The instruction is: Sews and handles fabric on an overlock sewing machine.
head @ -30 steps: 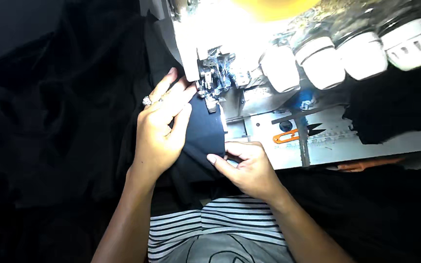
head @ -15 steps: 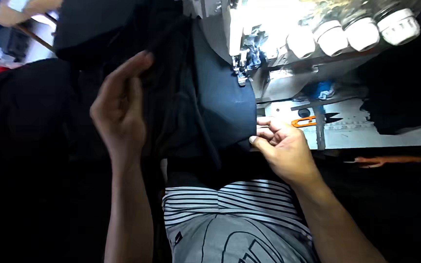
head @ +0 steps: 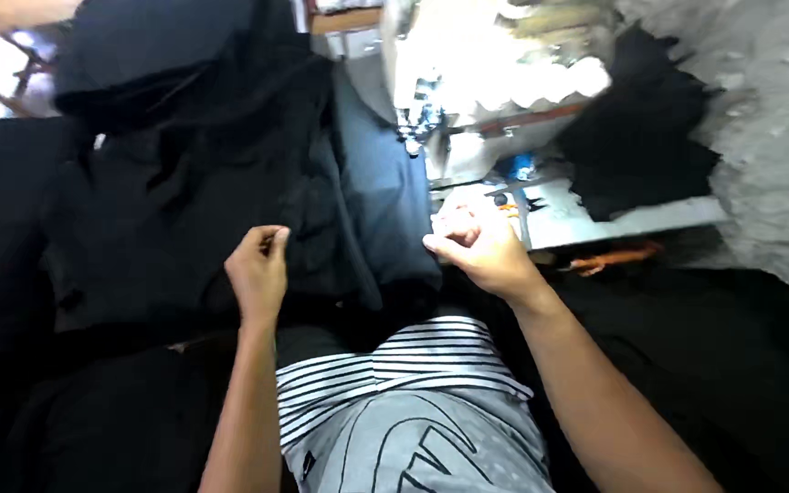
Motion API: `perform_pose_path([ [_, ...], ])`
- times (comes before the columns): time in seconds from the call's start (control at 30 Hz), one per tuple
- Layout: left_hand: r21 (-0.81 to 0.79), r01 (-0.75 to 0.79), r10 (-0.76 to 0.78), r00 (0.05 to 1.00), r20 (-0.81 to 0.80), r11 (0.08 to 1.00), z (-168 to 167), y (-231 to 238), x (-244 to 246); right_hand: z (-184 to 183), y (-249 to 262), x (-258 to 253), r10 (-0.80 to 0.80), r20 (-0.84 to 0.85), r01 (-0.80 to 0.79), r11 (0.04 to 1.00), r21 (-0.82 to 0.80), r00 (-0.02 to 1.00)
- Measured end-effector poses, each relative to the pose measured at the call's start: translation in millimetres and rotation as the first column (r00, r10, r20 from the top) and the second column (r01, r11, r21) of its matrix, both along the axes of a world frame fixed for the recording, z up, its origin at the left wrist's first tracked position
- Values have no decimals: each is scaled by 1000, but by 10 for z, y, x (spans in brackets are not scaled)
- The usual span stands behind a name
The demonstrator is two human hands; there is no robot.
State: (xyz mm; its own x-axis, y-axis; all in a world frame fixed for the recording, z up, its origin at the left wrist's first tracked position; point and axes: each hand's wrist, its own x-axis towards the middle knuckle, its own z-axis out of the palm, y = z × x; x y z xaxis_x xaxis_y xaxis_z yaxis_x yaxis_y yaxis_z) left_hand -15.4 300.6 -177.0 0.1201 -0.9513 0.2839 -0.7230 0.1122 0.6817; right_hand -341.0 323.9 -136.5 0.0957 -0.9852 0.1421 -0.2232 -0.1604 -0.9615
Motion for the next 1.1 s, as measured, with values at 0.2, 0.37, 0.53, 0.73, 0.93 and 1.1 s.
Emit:
perform_pose_path([
  [0.2, -149, 63, -84, 988, -133, 987, 1111, 41, -62, -102, -46, -183, -216, 76, 222, 970, -100, 974],
  [0.37, -113, 412, -426, 890, -161, 904, 1424, -49, -1243, -41, -123, 354, 91, 744, -186, 981, 46, 662],
  [0.53, -146, 358, -355, 934, 44, 922, 1368, -323, -957, 32, -202, 379, -242, 359, 240, 969, 50, 902],
  [0.73, -75, 646, -643, 763, 67, 759, 1103, -594, -1253, 186, -225, 308, -62, 357, 118, 983, -137, 932],
  [0.93, -230, 515, -508, 856, 95, 826, 1070, -540, -1175, 102, -40, 180, -22, 327, -3, 997, 75, 945],
  [1.1, -296, 474, -445, 880, 165, 829, 907, -691, -1254, -75, -207, 174, -208, 226, 200, 978, 58, 952],
])
